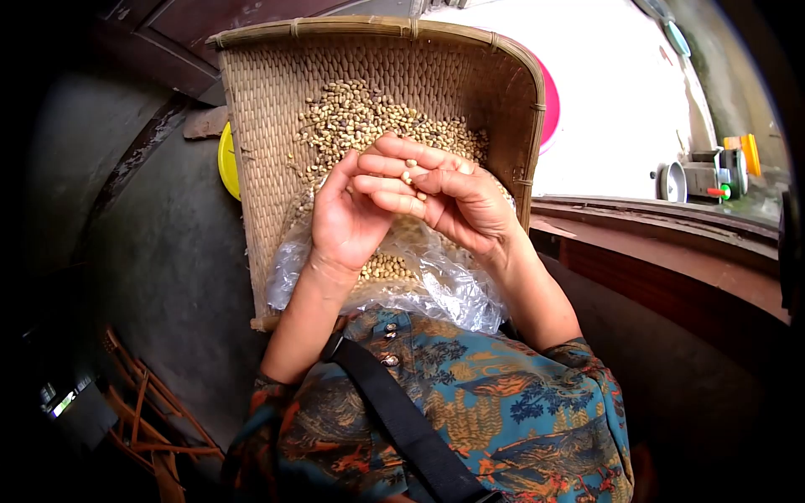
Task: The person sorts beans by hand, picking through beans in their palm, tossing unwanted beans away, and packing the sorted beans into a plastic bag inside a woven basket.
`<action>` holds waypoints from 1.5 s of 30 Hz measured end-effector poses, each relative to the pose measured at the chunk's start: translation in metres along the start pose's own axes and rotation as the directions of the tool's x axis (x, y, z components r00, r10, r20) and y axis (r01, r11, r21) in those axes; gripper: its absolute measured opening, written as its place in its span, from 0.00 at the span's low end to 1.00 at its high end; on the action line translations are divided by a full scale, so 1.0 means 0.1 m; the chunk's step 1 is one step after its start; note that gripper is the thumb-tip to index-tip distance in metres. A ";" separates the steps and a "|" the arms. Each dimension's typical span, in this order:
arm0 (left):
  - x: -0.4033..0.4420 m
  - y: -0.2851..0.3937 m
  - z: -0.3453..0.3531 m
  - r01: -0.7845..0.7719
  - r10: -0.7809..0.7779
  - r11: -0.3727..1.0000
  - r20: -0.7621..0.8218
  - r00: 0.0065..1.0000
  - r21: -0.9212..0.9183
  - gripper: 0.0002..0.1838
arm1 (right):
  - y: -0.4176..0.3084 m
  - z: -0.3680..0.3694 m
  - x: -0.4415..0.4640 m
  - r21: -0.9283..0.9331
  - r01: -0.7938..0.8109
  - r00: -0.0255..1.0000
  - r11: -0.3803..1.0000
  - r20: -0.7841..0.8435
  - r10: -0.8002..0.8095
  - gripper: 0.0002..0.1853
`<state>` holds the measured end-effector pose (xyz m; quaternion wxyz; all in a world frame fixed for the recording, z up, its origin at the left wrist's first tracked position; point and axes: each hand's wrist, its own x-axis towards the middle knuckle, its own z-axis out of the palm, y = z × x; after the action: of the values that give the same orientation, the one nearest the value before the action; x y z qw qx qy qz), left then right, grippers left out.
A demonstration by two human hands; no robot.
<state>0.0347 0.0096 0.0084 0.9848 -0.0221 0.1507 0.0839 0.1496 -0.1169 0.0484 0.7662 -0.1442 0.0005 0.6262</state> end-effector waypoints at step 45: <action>-0.02 -0.03 -0.04 -0.083 0.083 0.997 0.010 0.997 -0.002 0.13 | -0.05 0.00 -0.01 -0.052 0.086 0.996 0.995 -0.006 -0.087 0.28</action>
<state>0.0324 0.0061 0.0056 0.9812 -0.0164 0.1465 0.1249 0.1547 -0.1184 0.0496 0.7887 -0.1666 -0.0187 0.5915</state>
